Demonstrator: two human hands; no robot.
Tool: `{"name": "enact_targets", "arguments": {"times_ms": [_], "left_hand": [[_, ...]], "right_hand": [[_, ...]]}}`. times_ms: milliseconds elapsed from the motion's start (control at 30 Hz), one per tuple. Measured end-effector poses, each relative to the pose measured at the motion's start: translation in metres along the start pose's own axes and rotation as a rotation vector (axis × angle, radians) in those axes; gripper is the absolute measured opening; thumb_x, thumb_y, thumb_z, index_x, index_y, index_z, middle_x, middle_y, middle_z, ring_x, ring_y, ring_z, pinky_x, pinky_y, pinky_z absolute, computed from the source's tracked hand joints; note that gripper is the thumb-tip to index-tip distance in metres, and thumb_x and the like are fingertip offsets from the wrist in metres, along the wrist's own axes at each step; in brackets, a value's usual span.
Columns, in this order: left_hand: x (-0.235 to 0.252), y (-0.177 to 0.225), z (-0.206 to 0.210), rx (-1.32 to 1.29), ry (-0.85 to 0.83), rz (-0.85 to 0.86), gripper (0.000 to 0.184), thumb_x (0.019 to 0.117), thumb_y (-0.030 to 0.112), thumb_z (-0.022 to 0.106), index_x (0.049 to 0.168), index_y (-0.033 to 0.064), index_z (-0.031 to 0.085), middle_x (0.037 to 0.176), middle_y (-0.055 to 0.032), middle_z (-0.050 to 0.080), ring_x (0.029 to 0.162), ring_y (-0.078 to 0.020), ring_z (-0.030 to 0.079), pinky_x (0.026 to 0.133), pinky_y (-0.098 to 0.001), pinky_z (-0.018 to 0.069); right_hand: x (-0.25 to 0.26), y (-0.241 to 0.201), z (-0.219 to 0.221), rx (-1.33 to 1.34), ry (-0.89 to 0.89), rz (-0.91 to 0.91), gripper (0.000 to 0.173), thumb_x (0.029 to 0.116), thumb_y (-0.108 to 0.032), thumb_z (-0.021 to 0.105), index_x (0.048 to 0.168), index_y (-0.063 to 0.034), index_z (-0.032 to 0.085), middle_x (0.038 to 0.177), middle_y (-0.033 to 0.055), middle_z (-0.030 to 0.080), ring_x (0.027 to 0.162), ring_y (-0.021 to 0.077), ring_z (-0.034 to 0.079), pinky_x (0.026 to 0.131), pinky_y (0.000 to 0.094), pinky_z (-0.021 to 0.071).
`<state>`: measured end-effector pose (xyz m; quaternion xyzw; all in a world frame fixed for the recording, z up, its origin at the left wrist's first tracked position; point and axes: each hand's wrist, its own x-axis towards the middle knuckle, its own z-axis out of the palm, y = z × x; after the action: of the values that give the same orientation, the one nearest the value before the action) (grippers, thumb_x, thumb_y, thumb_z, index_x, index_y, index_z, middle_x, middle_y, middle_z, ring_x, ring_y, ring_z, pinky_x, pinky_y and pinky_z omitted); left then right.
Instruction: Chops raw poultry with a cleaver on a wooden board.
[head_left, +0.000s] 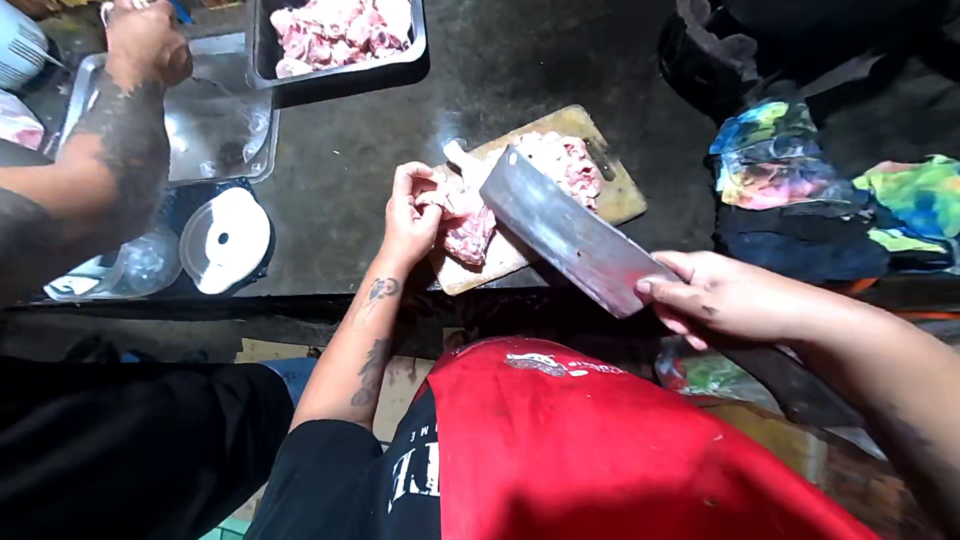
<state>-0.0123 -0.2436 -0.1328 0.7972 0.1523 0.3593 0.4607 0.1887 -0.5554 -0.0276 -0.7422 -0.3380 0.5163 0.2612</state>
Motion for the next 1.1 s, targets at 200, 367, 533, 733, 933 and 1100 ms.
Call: {"name": "enact_targets", "arguments": {"times_ms": [200,367,533,733,933,1100], "left_hand": [[-0.005,0.018,-0.005,0.598,-0.227,-0.038,0.017,0.0817,0.009,0.072,0.097,0.011,0.08,0.105,-0.0184,0.063,0.11,-0.0375,0.057,0.099,-0.0532,0.0447],[-0.022,-0.013,0.01,0.348,0.141,0.065,0.01,0.0795,0.003,0.06,0.079,0.0023,0.07,0.105,-0.0168,0.061,0.109,-0.027,0.057,0.098,-0.0375,0.0456],[-0.025,-0.031,0.026,0.181,0.395,0.143,0.012,0.0844,-0.001,0.055,0.079,0.0033,0.065,0.106,-0.0118,0.058,0.108,-0.0183,0.055,0.096,-0.0268,0.0447],[-0.021,-0.032,0.037,0.284,0.511,0.148,0.022,0.0904,0.005,0.047,0.075,0.0091,0.063,0.103,-0.0095,0.057,0.106,-0.0202,0.053,0.097,-0.031,0.0405],[-0.021,-0.031,0.041,0.303,0.523,0.16,0.023,0.0902,0.006,0.047,0.075,0.0081,0.063,0.103,-0.0121,0.057,0.107,-0.0226,0.053,0.099,-0.0325,0.0403],[-0.014,-0.034,0.04,0.244,0.484,0.249,0.022,0.0903,0.005,0.047,0.073,0.0087,0.06,0.1,-0.0103,0.056,0.105,-0.0205,0.052,0.097,-0.0307,0.0402]], "right_hand": [[0.039,-0.021,0.012,0.062,0.099,-0.026,0.019,0.1114,-0.017,0.046,0.118,-0.004,0.058,0.062,0.005,0.058,0.045,0.0118,0.057,0.044,0.0253,0.0529],[0.07,-0.032,0.018,-0.018,0.0,-0.042,0.022,0.1115,-0.019,0.046,0.122,-0.0034,0.058,0.064,0.0071,0.059,0.046,0.0138,0.058,0.045,0.0284,0.0538],[0.105,-0.046,0.032,0.044,-0.077,-0.062,0.029,0.1116,-0.019,0.046,0.135,-0.0043,0.052,0.064,0.0068,0.058,0.045,0.0132,0.057,0.044,0.0276,0.0538],[0.121,-0.047,0.04,0.055,-0.165,0.002,0.03,0.1124,-0.023,0.044,0.137,-0.0063,0.046,0.064,0.0076,0.054,0.044,0.0154,0.056,0.043,0.0298,0.0538],[0.08,-0.03,0.035,-0.051,-0.149,-0.01,0.02,0.1122,-0.017,0.042,0.119,-0.0031,0.054,0.059,0.0053,0.055,0.043,0.012,0.056,0.043,0.026,0.0523],[0.04,-0.024,0.022,-0.255,-0.156,0.019,0.022,0.1111,-0.018,0.044,0.112,-0.0014,0.058,0.059,0.0018,0.054,0.044,0.0073,0.054,0.046,0.023,0.0502]]}}
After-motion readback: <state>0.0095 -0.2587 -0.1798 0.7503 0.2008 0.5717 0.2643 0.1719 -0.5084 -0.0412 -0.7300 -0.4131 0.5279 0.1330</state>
